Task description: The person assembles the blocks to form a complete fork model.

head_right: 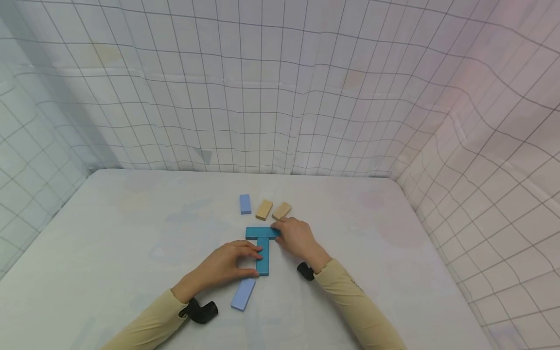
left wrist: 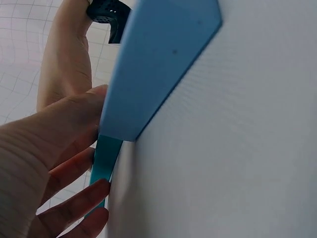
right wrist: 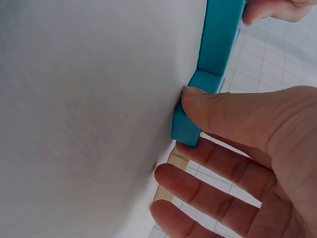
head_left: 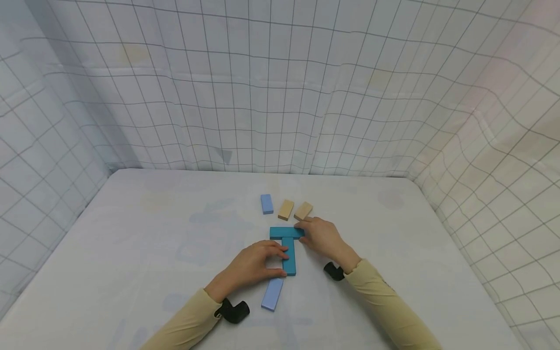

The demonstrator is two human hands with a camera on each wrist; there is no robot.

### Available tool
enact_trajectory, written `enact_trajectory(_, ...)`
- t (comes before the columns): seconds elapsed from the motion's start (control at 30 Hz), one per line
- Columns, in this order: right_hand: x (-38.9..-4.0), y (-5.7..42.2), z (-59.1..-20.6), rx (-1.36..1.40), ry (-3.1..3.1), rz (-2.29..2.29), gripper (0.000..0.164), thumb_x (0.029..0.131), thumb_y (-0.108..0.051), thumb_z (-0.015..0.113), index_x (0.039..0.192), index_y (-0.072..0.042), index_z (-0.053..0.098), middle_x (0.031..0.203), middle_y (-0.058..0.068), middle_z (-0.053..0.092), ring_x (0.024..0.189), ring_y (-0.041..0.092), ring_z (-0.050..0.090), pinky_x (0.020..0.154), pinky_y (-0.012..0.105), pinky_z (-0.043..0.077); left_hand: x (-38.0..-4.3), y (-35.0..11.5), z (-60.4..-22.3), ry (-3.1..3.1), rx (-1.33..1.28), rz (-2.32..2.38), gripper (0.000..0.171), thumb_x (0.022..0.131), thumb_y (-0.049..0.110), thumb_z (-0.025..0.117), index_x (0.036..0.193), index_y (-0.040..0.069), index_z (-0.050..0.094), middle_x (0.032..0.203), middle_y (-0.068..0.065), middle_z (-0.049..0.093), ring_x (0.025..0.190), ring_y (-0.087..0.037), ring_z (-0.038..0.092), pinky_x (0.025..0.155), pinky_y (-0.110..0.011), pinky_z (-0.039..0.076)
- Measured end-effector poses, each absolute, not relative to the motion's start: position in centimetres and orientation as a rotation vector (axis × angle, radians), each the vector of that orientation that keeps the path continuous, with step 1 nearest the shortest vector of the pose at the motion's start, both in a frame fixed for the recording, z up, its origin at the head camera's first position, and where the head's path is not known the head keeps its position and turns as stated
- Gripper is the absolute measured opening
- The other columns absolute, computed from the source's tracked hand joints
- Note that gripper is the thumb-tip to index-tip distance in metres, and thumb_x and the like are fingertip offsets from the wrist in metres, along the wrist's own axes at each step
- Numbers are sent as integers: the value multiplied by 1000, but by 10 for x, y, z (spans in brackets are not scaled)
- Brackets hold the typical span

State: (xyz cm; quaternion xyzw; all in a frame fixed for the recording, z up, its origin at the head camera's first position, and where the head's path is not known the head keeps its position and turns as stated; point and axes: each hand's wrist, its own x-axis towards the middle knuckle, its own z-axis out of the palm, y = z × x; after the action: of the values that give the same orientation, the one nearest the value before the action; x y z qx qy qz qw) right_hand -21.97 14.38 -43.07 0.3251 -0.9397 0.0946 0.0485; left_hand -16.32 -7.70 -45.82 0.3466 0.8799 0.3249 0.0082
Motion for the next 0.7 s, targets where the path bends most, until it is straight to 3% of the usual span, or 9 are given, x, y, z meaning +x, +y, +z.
enact_trajectory(0.7, -221, 147, -431, 1013, -2876, 366, 33, 81, -14, 77, 112, -10, 68, 108, 6, 66, 93, 22, 62, 72, 36, 53, -168, -75, -463, 2753, 1051, 1127, 27, 81, 35, 76, 104, 21, 73, 119, 7, 62, 115, -15, 52, 97, -37, 42)
